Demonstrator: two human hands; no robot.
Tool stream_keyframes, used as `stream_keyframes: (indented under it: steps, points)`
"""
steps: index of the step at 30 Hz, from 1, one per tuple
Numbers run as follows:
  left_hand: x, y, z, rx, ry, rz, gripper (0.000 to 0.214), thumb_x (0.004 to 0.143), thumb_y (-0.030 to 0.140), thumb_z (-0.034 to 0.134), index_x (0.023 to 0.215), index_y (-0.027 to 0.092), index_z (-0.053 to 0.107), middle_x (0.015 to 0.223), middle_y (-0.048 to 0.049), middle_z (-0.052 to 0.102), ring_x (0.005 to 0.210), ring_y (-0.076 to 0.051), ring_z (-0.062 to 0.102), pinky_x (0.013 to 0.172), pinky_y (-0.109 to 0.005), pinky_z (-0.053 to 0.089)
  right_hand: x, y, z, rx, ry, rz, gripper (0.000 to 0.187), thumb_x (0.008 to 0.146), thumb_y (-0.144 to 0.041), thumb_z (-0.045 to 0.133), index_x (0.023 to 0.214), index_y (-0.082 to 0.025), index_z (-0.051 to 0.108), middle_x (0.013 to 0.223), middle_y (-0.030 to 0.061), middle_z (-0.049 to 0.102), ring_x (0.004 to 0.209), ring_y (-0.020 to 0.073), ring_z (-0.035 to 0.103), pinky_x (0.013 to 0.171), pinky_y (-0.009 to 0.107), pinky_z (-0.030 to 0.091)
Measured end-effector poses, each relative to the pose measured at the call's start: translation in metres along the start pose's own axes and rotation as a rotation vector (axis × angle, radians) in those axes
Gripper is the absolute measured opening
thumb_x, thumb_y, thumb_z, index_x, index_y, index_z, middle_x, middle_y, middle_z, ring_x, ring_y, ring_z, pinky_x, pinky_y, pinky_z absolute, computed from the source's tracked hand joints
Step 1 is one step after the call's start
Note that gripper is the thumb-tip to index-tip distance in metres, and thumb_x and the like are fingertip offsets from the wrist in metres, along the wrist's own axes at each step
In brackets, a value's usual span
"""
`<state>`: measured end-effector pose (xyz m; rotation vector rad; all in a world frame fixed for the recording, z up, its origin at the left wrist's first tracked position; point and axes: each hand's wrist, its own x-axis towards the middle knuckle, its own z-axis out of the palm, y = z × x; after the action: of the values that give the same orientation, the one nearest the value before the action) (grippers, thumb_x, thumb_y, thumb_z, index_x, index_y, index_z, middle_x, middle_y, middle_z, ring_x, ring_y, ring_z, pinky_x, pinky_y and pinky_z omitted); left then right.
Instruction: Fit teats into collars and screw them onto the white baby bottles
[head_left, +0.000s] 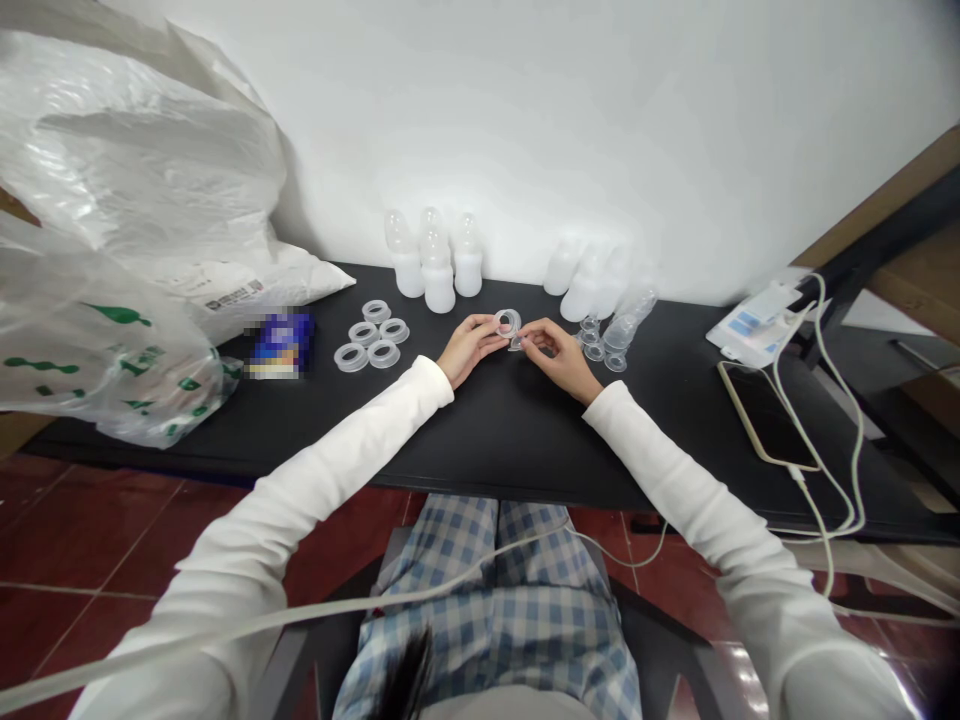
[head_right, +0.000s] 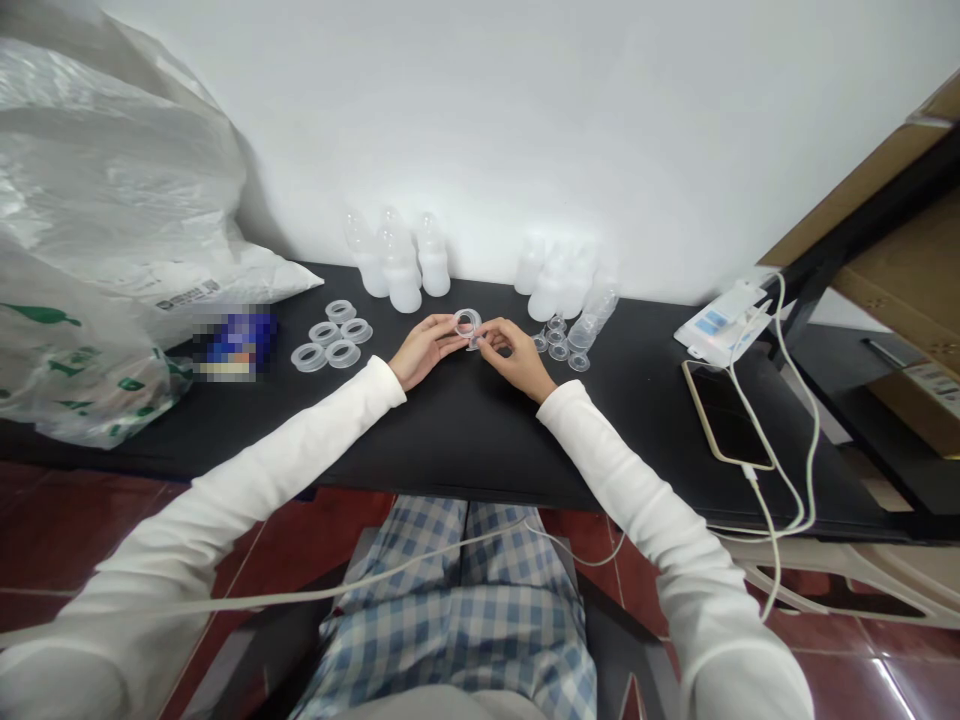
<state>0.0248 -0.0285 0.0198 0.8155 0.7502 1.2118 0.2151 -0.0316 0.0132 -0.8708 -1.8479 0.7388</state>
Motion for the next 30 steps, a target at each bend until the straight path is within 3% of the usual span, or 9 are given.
stream_keyframes:
  steps: [10,17,24,30]
  points:
    - [-0.002,-0.002,0.004,0.071,-0.117,-0.055,0.016,0.084,0.021,0.073,0.093,0.017,0.060,0.097,-0.0029,0.074,0.097,-0.014,0.072,0.110,-0.041,0.047,0.002,-0.001,-0.002,-0.029,0.075,0.044,0.044,0.088,-0.066,0.060,0.085,-0.023,0.066,0.077,0.0021,0.067,0.067,0.0157,0.061,0.068,0.033,0.053]
    - [-0.007,0.000,0.003,0.133,-0.229,-0.108,0.022,0.084,0.026,0.075,0.101,0.018,0.062,0.098,-0.0049,0.077,0.096,-0.018,0.075,0.110,-0.043,0.049,0.000,0.000,-0.004,-0.253,0.212,-0.108,0.041,0.095,-0.059,0.053,0.083,-0.022,0.067,0.082,0.0040,0.067,0.070,0.0163,0.056,0.068,0.033,0.048]
    - [-0.011,0.001,0.005,0.133,-0.306,-0.180,0.025,0.087,0.031,0.074,0.104,0.017,0.063,0.098,-0.0079,0.078,0.095,-0.022,0.077,0.110,-0.045,0.050,-0.001,-0.003,-0.007,-0.673,0.167,-0.179,0.038,0.101,-0.052,0.046,0.090,-0.023,0.069,0.078,0.0043,0.060,0.078,0.0202,0.057,0.080,0.039,0.044]
    - [-0.010,-0.002,0.005,0.135,-0.304,-0.162,0.026,0.086,0.033,0.075,0.103,0.016,0.064,0.096,-0.0083,0.078,0.095,-0.021,0.077,0.111,-0.046,0.049,-0.001,-0.001,-0.006,-0.661,0.182,-0.149,0.030,0.100,-0.050,0.049,0.093,-0.023,0.061,0.083,0.0033,0.061,0.076,0.0188,0.056,0.080,0.038,0.044]
